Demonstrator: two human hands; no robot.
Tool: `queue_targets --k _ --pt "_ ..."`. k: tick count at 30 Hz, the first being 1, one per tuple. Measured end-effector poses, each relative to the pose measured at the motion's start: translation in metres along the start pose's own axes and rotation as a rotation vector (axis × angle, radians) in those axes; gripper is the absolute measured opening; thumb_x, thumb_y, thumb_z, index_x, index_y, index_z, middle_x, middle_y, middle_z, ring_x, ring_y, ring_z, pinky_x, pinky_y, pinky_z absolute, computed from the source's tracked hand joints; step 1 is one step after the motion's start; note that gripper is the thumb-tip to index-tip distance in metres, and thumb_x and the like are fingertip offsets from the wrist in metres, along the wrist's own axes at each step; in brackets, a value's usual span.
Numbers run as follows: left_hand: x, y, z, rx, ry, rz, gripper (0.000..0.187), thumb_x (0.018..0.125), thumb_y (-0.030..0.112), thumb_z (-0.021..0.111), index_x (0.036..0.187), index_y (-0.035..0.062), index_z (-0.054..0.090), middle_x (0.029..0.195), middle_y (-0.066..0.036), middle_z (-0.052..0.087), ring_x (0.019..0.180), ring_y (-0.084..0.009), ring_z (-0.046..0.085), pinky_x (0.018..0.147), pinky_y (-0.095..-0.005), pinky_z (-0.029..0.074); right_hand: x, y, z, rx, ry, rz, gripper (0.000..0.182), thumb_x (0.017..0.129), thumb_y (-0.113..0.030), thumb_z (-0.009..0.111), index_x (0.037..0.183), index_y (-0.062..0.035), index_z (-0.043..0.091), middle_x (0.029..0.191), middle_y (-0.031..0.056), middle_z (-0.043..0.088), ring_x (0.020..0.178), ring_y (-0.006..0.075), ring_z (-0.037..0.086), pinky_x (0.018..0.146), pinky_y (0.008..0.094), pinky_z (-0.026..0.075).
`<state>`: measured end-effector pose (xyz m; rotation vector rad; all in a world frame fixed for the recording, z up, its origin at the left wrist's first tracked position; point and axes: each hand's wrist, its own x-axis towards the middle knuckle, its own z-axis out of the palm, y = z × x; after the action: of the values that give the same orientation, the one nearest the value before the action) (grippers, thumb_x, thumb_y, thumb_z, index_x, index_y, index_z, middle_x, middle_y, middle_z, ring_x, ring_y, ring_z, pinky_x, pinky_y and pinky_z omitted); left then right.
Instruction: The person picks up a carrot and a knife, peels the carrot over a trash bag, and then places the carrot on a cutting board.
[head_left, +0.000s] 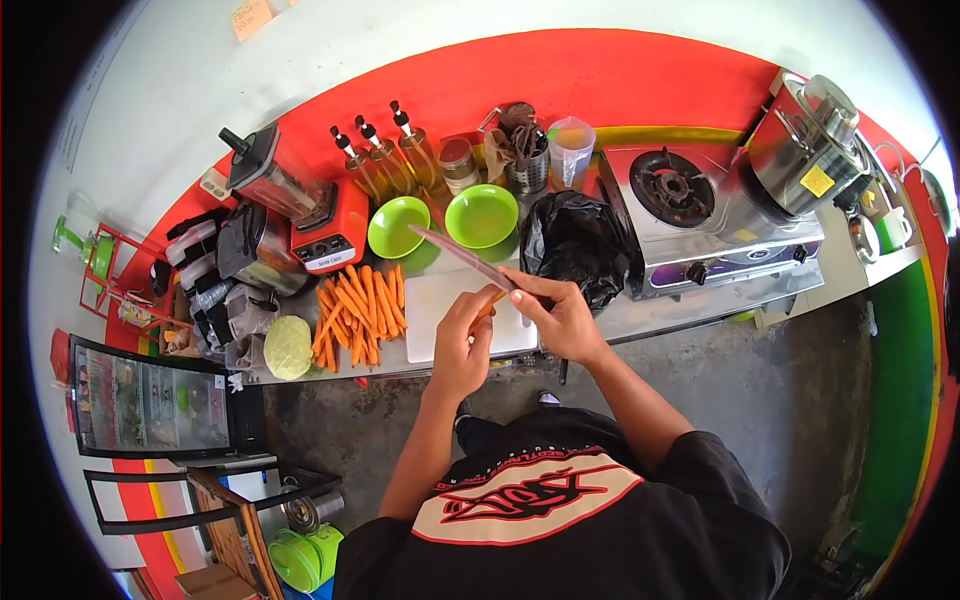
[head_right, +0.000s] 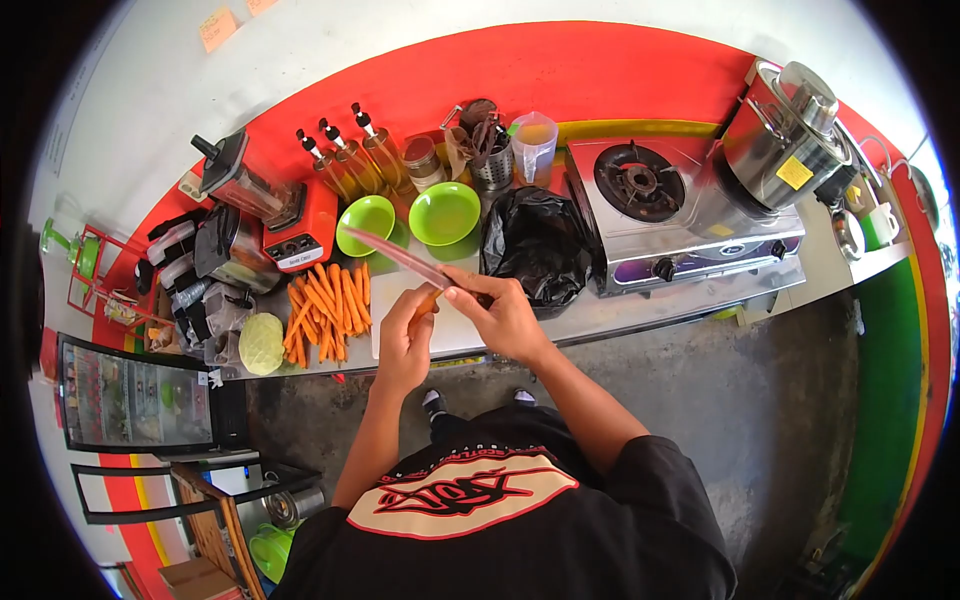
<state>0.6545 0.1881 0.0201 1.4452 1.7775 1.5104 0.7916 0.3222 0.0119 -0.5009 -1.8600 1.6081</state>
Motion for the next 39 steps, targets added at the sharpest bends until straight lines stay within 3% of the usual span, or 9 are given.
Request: queue_targets --k 4,7,8,15,20,27,31,34,39 --pt "0.006 -0.002 0.012 -0.116 0.058 -0.061 0.043 0.103 -0.002 0.053 0.145 0.0037 0.058 0.104 -0.005 0.061 0.083 -0.0117 0.054 0.077 -0.0259 0.047 0.005 0.014 -0.014 0.321 0.105 0.261 0.043 0.111 -0.026 0.059 0.146 -0.0019 0.062 0.07 -0.0099 0.041 0.062 0.0011 0.034 0.054 0.0218 0.03" --pt "0.009 -0.012 0.014 -0.296 0.053 -0.175 0.046 0.105 0.002 0.052 0.151 0.0063 0.054 0.103 -0.003 0.059 0.081 -0.0091 0.05 0.075 -0.0239 0.045 0.007 0.03 -0.041 0.412 0.194 0.433 0.038 0.115 -0.037 0.046 0.145 -0.0149 0.054 0.068 -0.0016 0.049 0.048 0.0037 0.036 0.044 0.0225 0.031" --pt "0.01 -0.014 0.015 -0.31 0.02 -0.176 0.05 0.104 0.0 0.05 0.153 0.0042 0.049 0.104 -0.004 0.058 0.079 -0.0078 0.048 0.073 -0.0233 0.043 0.008 0.035 -0.05 0.467 0.214 0.466 0.025 0.115 -0.035 0.047 0.132 -0.0185 0.053 0.069 -0.0008 0.05 0.045 0.0046 0.037 0.041 0.0228 0.031" --pt "0.018 -0.032 0.031 -0.405 -0.092 -0.246 0.053 0.104 0.001 0.049 0.156 0.0058 0.045 0.103 -0.004 0.057 0.075 -0.0071 0.046 0.07 -0.023 0.041 0.001 0.087 -0.091 0.572 0.315 0.477 0.022 0.115 -0.037 0.044 0.127 -0.0205 0.05 0.068 -0.0008 0.048 0.044 0.006 0.036 0.041 0.0238 0.031" --pt "0.033 -0.063 0.056 -0.535 -0.189 -0.354 0.053 0.105 0.005 0.051 0.158 0.0092 0.045 0.103 -0.004 0.058 0.073 -0.0078 0.048 0.07 -0.0228 0.042 -0.006 0.11 -0.096 0.414 0.351 0.505 0.037 0.115 -0.038 0.047 0.146 -0.0202 0.055 0.062 -0.0036 0.045 0.045 0.0056 0.035 0.04 0.0244 0.03" --pt "0.061 -0.122 0.091 -1.013 -0.09 -0.67 0.029 0.109 0.011 0.051 0.137 0.0042 0.055 0.106 -0.009 0.064 0.09 -0.0179 0.06 0.085 -0.0307 0.052 -0.015 0.139 -0.091 0.072 0.324 0.478 0.054 0.114 -0.038 0.049 0.157 -0.0051 0.051 0.069 -0.0074 0.043 0.059 0.0042 0.04 0.053 0.0246 0.038" --pt "0.073 -0.135 0.1 -1.265 0.117 -0.725 0.021 0.114 0.021 0.046 0.128 0.0082 0.055 0.128 -0.012 0.065 0.127 -0.027 0.062 0.108 -0.0398 0.053 -0.016 0.123 -0.094 0.085 0.333 0.471 0.045 0.113 -0.039 0.052 0.139 -0.0038 0.063 0.067 -0.0078 0.046 0.052 0.0027 0.038 0.047 0.0243 0.031" --pt "0.078 -0.116 0.104 -1.24 0.168 -0.682 0.021 0.115 0.024 0.046 0.131 0.0114 0.048 0.165 -0.009 0.042 0.145 -0.0348 0.05 0.114 -0.0543 0.049 -0.018 0.084 -0.088 0.058 0.288 0.499 0.035 0.109 -0.034 0.06 0.125 -0.0033 0.067 0.072 -0.0064 0.053 0.058 0.0023 0.043 0.051 0.0239 0.035" --pt "0.07 -0.107 0.113 -1.32 0.142 -0.625 0.023 0.113 0.024 0.05 0.132 0.0115 0.047 0.158 -0.012 0.051 0.139 -0.0339 0.056 0.116 -0.054 0.051 -0.016 0.091 -0.08 0.241 0.32 0.407 0.023 0.103 -0.023 0.071 0.117 -0.0041 0.067 0.078 -0.0027 0.066 0.056 0.0013 0.047 0.048 0.0225 0.035"
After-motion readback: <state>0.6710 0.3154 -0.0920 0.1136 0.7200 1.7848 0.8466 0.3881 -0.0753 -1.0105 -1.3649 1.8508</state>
